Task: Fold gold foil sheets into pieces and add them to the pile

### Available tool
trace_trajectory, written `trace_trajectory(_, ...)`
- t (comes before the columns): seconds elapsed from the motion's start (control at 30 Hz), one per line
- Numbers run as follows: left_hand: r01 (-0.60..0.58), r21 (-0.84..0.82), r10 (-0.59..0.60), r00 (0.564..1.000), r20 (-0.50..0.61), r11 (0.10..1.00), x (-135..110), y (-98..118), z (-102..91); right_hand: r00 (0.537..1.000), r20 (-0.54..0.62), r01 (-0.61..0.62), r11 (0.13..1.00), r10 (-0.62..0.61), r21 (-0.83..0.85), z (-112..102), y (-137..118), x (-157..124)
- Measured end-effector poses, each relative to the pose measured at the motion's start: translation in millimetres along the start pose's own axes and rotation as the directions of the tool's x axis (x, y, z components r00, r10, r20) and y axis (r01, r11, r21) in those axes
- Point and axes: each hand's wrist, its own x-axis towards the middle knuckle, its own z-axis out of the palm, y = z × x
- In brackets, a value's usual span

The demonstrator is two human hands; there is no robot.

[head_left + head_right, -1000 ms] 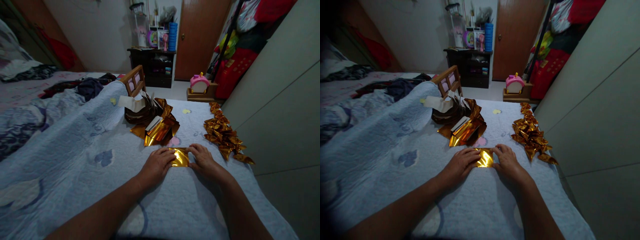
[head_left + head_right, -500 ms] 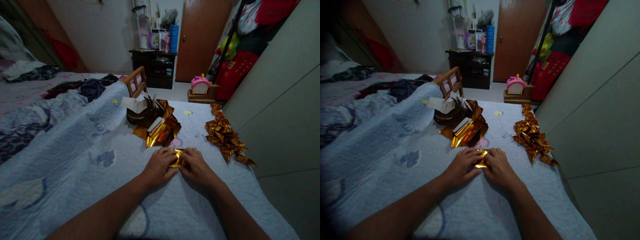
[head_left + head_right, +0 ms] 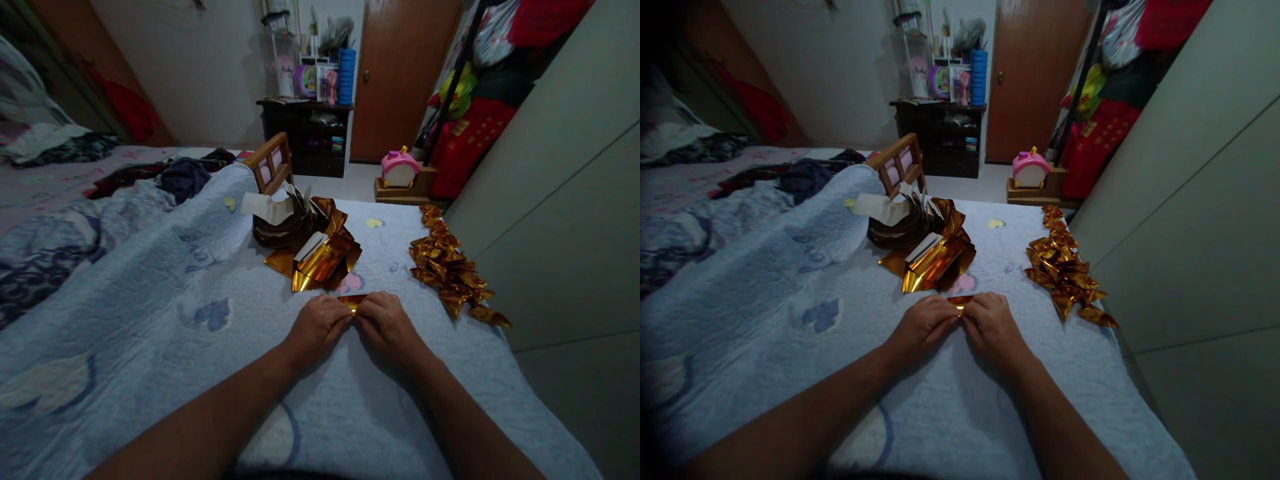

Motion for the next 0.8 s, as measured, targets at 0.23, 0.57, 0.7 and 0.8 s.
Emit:
trace_trajectory(0.23, -0.036, -0.002, 0.036, 0.998, -0.046, 0.999, 1, 8, -4.6, 0.999, -0.006, 0.033, 0.999, -0.033, 0.039, -1, -8, 4)
trace_trajectory(0.57, 0.043, -0.136, -0.064, 0.986, -0.156, 0.990, 3, 9, -10.8, 0.996, -0.022, -0.082, 0.993, 0.084, 0.081, -25, 15, 1)
trace_trajectory(0.7, 0.079, -0.174, -0.108, 0.980, -0.165, 0.981, 2, 6, -11.5, 0.988, -0.073, -0.125, 0.977, 0.139, 0.170, -29, 24, 0)
trace_trajectory(0.8, 0.098, -0.186, -0.131, 0.976, -0.176, 0.978, 2, 5, -12.8, 0.972, -0.122, -0.169, 0.961, 0.199, 0.219, -33, 29, 1)
